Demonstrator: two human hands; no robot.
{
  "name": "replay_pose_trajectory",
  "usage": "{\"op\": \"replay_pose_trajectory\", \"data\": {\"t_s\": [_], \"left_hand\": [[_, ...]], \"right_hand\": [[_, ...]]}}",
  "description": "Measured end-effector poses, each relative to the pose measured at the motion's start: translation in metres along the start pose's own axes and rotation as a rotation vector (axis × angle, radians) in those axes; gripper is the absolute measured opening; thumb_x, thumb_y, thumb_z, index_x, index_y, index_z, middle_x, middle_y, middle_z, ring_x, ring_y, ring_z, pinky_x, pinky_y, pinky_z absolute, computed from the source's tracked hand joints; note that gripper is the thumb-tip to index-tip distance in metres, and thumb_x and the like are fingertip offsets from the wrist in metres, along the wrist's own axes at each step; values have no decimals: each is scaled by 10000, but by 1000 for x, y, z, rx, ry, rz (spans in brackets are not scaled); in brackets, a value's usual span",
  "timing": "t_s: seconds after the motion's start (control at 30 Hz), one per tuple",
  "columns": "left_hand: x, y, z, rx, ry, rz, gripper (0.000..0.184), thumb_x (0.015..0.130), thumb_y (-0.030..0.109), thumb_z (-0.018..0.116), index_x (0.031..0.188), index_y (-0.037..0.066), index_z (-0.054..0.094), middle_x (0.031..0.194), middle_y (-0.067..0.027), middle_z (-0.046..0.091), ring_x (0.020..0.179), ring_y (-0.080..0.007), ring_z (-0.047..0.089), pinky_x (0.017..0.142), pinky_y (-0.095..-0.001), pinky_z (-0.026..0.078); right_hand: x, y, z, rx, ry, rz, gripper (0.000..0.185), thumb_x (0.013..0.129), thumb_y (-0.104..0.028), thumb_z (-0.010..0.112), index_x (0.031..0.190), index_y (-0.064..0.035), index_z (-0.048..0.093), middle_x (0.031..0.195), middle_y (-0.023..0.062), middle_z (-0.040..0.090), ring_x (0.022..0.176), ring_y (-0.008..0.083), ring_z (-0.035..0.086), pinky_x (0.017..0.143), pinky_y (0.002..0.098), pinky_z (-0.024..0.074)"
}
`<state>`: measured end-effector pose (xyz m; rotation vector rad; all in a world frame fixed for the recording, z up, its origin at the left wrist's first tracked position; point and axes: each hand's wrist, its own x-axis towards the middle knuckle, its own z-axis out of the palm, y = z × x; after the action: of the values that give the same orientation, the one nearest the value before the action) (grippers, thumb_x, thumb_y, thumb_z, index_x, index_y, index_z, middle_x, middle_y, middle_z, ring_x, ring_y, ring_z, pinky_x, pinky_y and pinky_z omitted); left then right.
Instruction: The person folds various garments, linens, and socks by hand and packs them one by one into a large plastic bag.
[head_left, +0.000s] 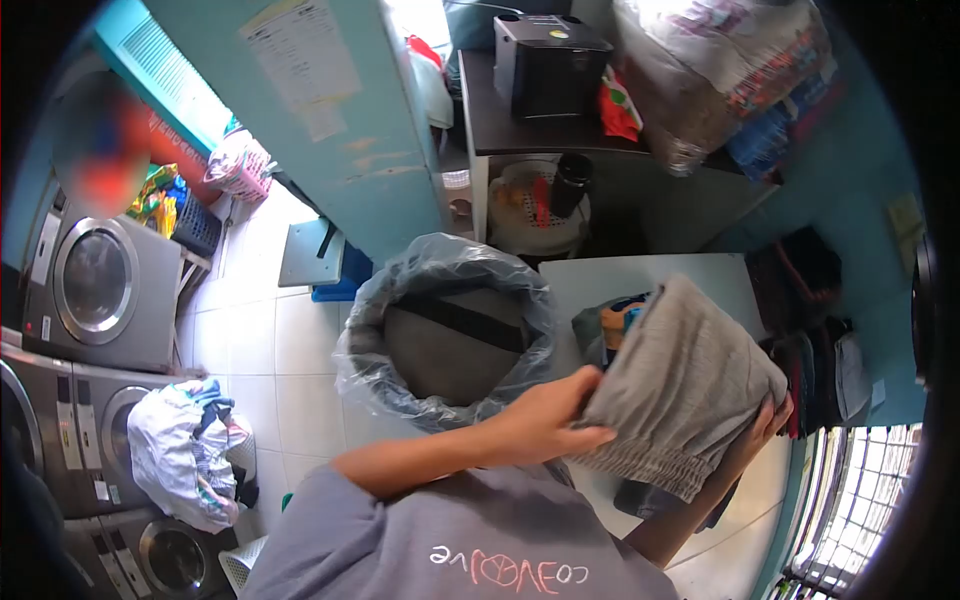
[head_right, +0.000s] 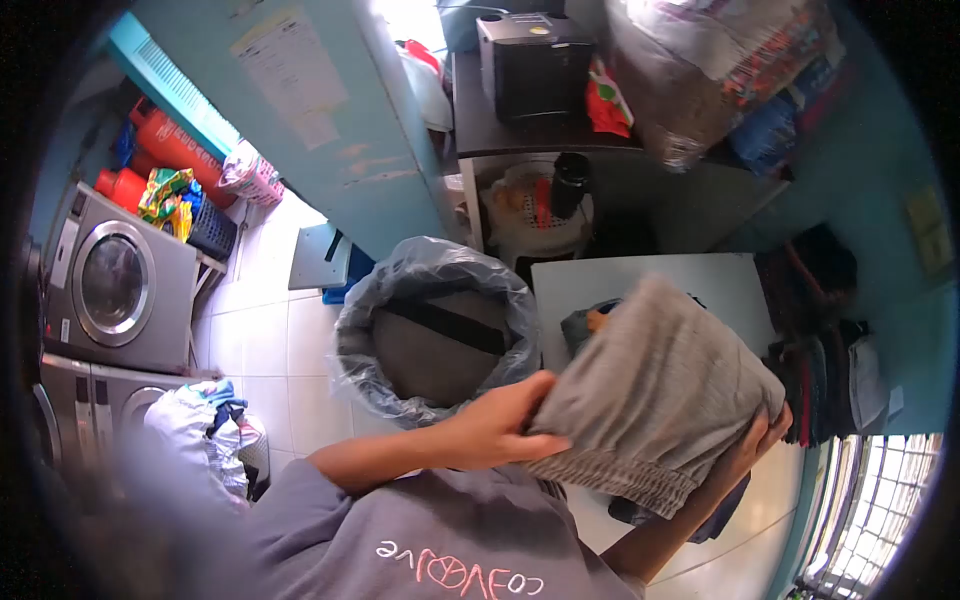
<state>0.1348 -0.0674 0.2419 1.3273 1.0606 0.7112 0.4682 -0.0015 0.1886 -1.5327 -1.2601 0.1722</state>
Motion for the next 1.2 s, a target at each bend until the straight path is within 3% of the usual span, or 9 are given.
{"op": "replay_pose_trajectory", "data": {"t_s": [0.17,0.37,0.5,0.63,0.7,0.83,0.93,1.0,1.2], "left_hand": [[-110,-16,-44,-292,282,-110,595,783,228,675,1240,3,368,1150,-128,525,1068,-181,493,914,-300,386],[-159,-67,-66,-553,641,-168,613,833,212,632,1313,14,307,1206,-97,467,1130,-165,437,952,-308,357],[-137,-158,-87,-285,640,-483,534,864,260,591,1272,15,348,1051,-88,551,939,-158,539,757,-341,467],[-134,-162,-80,-271,740,-393,486,860,290,586,1214,10,405,929,-81,582,769,-190,570,632,-363,471],[-133,-123,-83,490,736,-562,485,843,310,601,1194,19,435,895,-85,586,713,-242,572,635,-362,471],[-109,-99,-92,696,829,-71,579,783,320,649,1247,55,426,1128,-131,532,969,-289,546,801,-384,434],[-57,-88,-90,890,568,218,680,751,329,670,1307,67,378,1366,-180,325,1256,-349,319,1014,-436,258],[-20,-97,-85,925,472,275,734,739,370,676,1331,74,358,1418,-185,254,1316,-367,232,1057,-472,186],[22,-133,-77,1062,391,212,896,681,601,621,1372,111,329,1468,-177,138,1363,-377,67,1040,-603,59]], "right_hand": [[-21,-101,98,200,-519,-43,262,871,-126,491,1109,-17,487,1034,84,508,983,170,469,900,287,346],[-74,-148,242,643,-1159,352,278,860,-148,532,1103,-25,481,1014,93,555,918,165,515,846,257,381],[-99,-110,289,333,-1156,252,340,849,-150,550,1149,-20,457,1084,137,558,985,228,531,887,292,380],[-110,-112,265,216,-1012,-152,426,821,-137,582,1211,-46,436,1135,153,541,986,282,540,878,345,411],[-100,-122,244,241,-969,-73,433,824,-138,579,1226,-64,437,1110,141,548,937,253,548,818,342,436],[-93,-98,206,-164,-744,-161,431,810,-152,598,1216,-96,465,1074,122,554,838,267,552,759,347,445],[-114,-99,189,-359,-860,-50,573,794,-346,586,1273,-106,383,1087,177,564,867,349,580,753,422,456],[-129,-102,186,-537,-1025,104,733,774,-478,541,1339,-101,265,1026,241,590,880,416,589,738,481,462],[-153,-85,186,-439,-1060,208,711,786,-384,540,1369,-116,236,905,222,630,822,411,602,722,483,465]]}}
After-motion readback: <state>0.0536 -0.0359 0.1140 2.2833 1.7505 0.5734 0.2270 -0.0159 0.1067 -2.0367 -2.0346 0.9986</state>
